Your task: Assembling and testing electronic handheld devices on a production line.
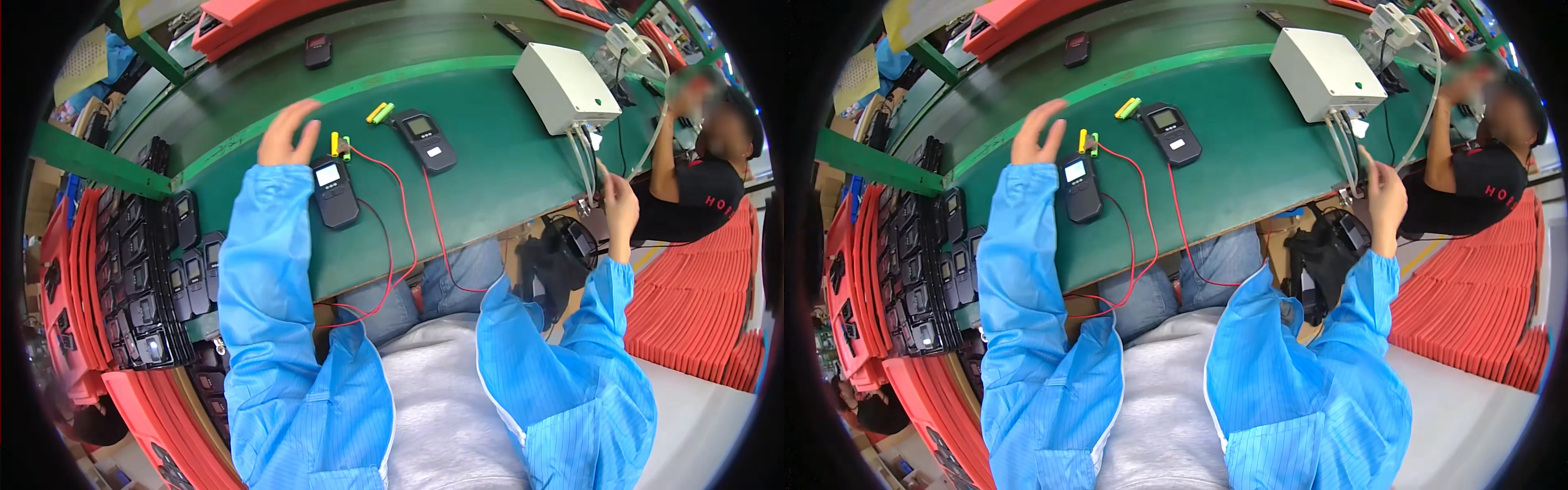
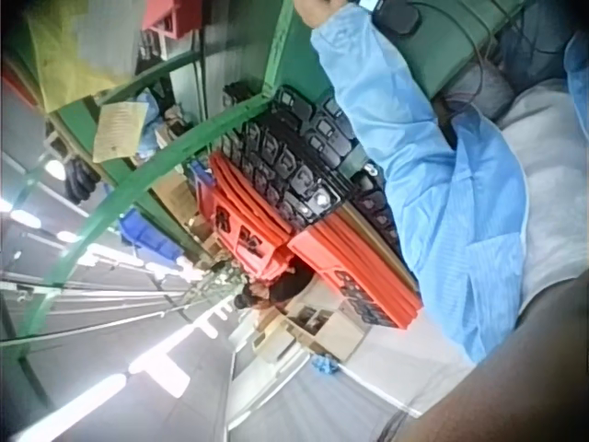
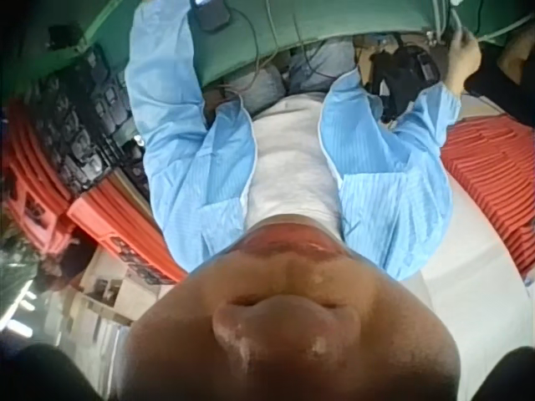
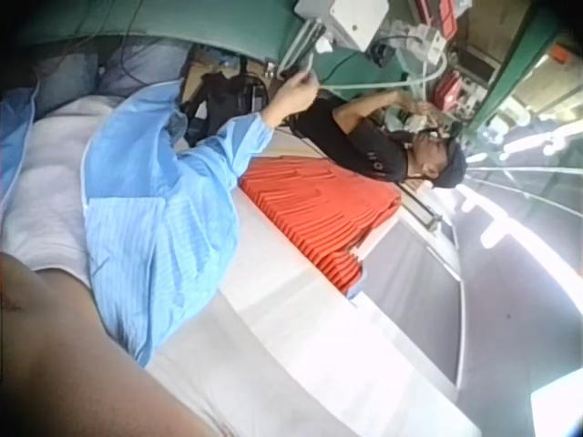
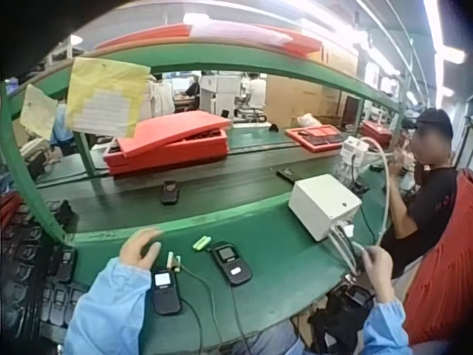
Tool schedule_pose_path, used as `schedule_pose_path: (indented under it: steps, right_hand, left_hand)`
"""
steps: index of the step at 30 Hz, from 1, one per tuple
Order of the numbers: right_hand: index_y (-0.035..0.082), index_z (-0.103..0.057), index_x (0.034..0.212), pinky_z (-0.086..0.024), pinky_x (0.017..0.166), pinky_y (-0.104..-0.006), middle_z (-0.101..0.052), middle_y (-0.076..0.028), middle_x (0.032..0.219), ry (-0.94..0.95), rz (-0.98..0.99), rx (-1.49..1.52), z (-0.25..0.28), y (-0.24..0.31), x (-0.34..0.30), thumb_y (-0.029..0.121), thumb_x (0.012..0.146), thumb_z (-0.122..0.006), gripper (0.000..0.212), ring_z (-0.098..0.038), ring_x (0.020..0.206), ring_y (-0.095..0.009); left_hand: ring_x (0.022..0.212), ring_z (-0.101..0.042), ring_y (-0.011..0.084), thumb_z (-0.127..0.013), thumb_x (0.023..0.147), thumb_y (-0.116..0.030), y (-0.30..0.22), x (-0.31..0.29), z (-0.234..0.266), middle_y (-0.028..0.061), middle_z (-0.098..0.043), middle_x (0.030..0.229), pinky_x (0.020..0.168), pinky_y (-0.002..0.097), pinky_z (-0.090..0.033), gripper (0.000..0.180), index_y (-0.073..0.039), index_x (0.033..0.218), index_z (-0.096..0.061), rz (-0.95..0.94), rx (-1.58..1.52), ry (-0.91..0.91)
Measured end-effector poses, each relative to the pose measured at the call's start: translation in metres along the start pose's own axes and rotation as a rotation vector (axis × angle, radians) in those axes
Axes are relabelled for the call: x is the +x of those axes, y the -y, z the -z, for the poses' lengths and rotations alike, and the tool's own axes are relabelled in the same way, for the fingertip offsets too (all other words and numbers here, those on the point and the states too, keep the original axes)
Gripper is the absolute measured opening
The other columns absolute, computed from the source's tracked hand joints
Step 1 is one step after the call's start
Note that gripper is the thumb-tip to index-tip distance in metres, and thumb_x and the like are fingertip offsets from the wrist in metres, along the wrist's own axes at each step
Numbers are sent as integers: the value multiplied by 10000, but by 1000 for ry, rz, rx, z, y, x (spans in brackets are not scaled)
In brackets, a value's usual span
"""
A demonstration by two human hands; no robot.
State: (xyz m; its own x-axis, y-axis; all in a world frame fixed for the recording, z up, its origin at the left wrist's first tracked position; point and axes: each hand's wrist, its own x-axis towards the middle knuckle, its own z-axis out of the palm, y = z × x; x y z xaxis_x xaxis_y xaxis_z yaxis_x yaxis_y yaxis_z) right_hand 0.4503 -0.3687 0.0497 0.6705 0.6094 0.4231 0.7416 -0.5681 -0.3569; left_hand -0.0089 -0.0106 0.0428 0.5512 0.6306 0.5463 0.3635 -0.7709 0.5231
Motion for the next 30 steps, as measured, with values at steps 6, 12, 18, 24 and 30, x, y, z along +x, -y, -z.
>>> schedule_pose_path:
  steps: [6,12,18,24,30]
  right_hand:
    - [-2,-640,1109,-514,645,-278,-679,-99,1001,-535,-196,488,14,-7,-46,230,974,-562,280,-636,759,-147]
    - [28,-583,1187,-512,657,-249,-650,-81,1012,-535,-340,1182,10,75,-34,215,967,-564,289,-607,765,-125]
    - [48,-478,1344,-458,784,-284,-557,-24,1098,320,-458,1737,-35,141,-29,232,946,-573,449,-530,903,-114]
    - [54,-458,1375,-455,845,-303,-576,-29,1084,1044,-120,1757,-75,201,4,208,912,-622,515,-562,987,-140]
    - [46,-532,1249,-479,813,-291,-608,-58,1087,1043,89,1574,-82,266,43,158,895,-647,389,-620,990,-179]
  left_hand:
    - [1242,-483,339,-623,886,-209,-80,15,-37,176,-519,1327,1042,406,-396,467,-82,1319,-501,-130,-64,372]
    - [1250,-476,339,-641,891,-280,-58,22,-84,149,-478,1375,1014,393,-429,541,-112,1369,-453,-168,154,342]
    - [1152,-544,319,-608,904,-353,-62,29,-54,132,-555,1266,956,389,-459,485,-101,1307,-512,96,321,505]
    - [1124,-556,303,-632,879,-328,-65,21,-33,116,-572,1223,952,406,-453,477,-99,1284,-529,72,296,516]
    - [1273,-466,286,-661,842,-309,-78,14,-84,103,-507,1344,1034,435,-406,544,-132,1330,-498,-368,127,269]
